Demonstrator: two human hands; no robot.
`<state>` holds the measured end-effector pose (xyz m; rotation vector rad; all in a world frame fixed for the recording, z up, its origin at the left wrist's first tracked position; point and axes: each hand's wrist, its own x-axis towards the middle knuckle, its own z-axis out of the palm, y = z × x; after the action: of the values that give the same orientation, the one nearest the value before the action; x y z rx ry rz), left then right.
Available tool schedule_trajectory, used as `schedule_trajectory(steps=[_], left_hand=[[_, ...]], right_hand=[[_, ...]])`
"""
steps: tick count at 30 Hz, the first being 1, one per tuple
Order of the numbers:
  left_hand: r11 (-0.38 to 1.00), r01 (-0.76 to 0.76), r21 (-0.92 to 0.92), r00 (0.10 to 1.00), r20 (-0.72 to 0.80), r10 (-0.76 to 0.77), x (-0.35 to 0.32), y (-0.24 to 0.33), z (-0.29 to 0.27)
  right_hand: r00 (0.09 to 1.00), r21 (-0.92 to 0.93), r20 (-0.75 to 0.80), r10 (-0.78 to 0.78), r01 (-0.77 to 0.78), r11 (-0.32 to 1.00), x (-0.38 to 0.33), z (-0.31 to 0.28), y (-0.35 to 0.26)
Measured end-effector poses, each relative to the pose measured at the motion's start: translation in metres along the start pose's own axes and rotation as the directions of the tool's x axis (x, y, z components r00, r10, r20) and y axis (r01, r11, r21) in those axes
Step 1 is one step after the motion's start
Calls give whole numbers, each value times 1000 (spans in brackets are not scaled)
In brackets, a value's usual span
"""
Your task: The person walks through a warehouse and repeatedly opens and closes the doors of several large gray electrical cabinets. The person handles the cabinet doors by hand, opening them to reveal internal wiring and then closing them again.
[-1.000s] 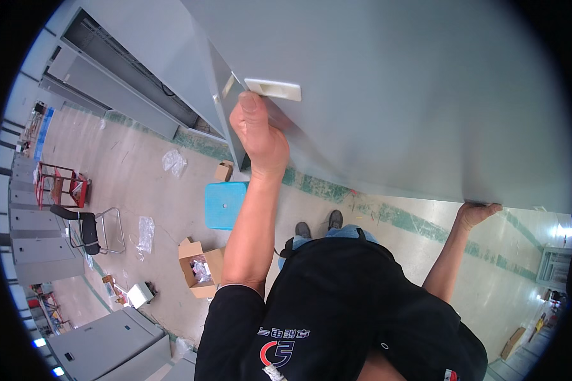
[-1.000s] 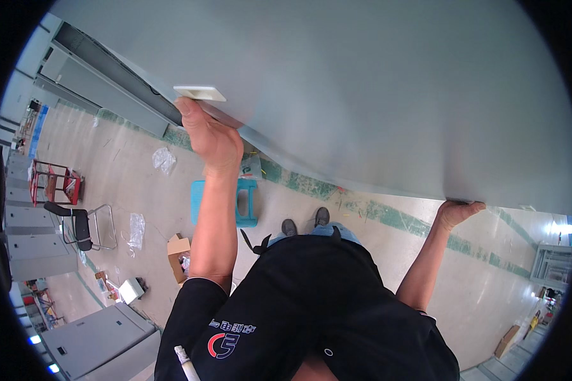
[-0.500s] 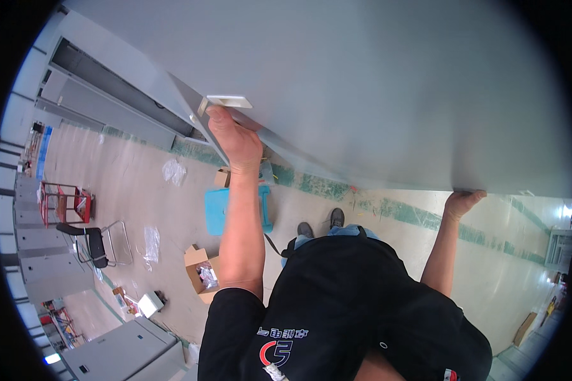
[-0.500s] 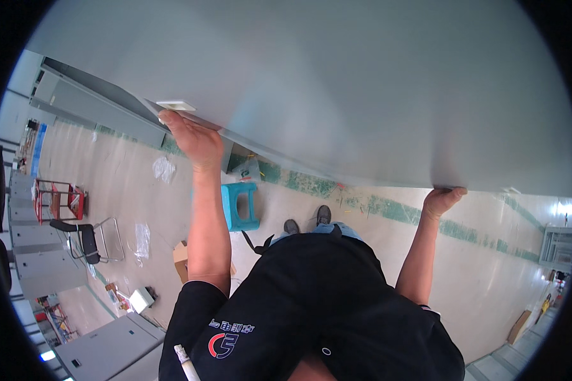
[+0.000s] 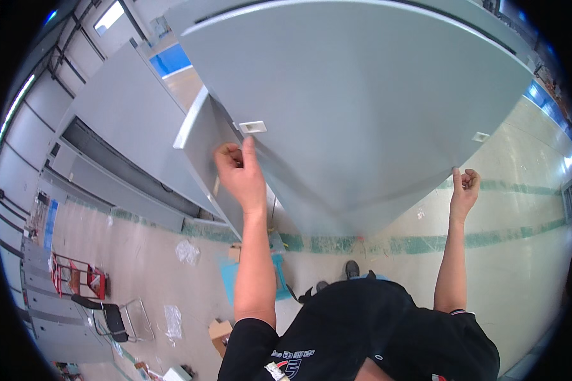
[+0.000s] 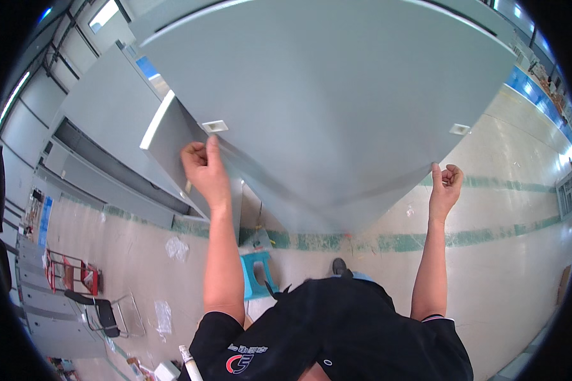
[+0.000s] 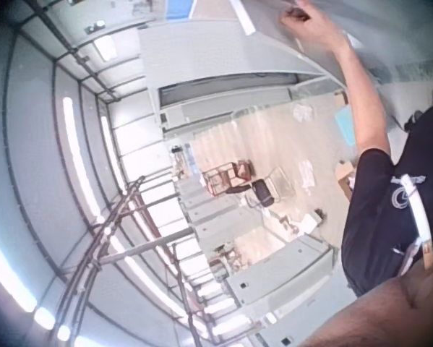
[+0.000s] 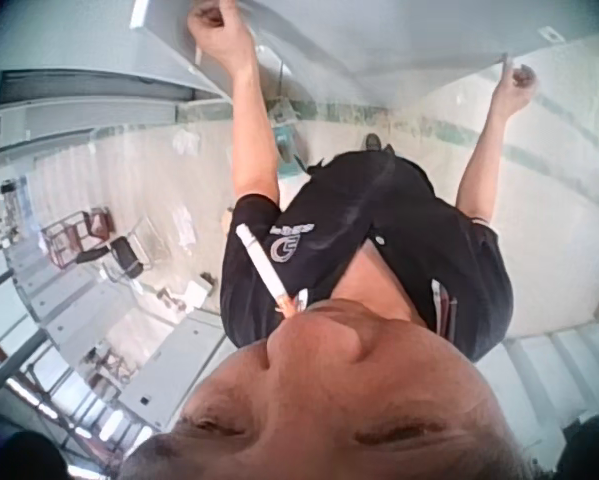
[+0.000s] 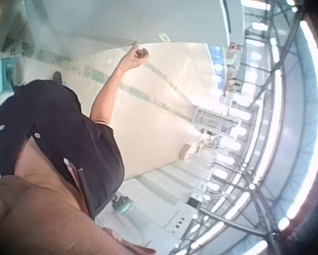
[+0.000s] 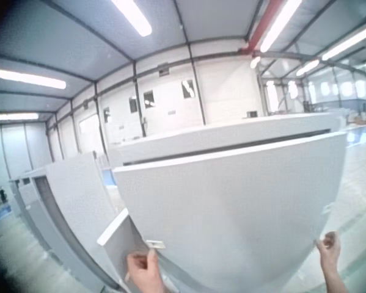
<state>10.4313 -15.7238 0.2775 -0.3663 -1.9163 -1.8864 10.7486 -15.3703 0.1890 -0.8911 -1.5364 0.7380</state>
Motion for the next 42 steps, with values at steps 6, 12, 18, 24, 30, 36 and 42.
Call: schedule_trajectory(steps=[6, 12, 18, 24, 30, 36, 42], left_hand=[[975, -221, -30, 968, 117, 223, -13, 9, 30], [929, -369, -22, 923, 109, 369, -21, 6, 55], [963, -271, 10, 955, 127, 267, -19, 28, 40], [968, -251, -18, 958, 135, 252, -21, 20, 52], [972, -155, -179, 980, 98, 174, -19, 13, 65], [969, -203, -138, 972, 88, 216, -4, 7, 66], [959, -257, -123, 960, 85, 268, -1, -13, 63]], right_hand=[[994, 320, -23, -105, 107, 941, 25, 27, -50], [948, -56, -164, -274, 269, 962, 48, 30, -32], [987, 326, -56, -150, 160, 932, 45, 57, -70], [985, 279, -49, -163, 170, 945, 46, 40, -86], [998, 499, 14, -62, 47, 865, 55, 50, -85], [1000, 560, 22, 22, -31, 828, 61, 65, -90], [998, 425, -53, -30, 50, 904, 61, 70, -81]])
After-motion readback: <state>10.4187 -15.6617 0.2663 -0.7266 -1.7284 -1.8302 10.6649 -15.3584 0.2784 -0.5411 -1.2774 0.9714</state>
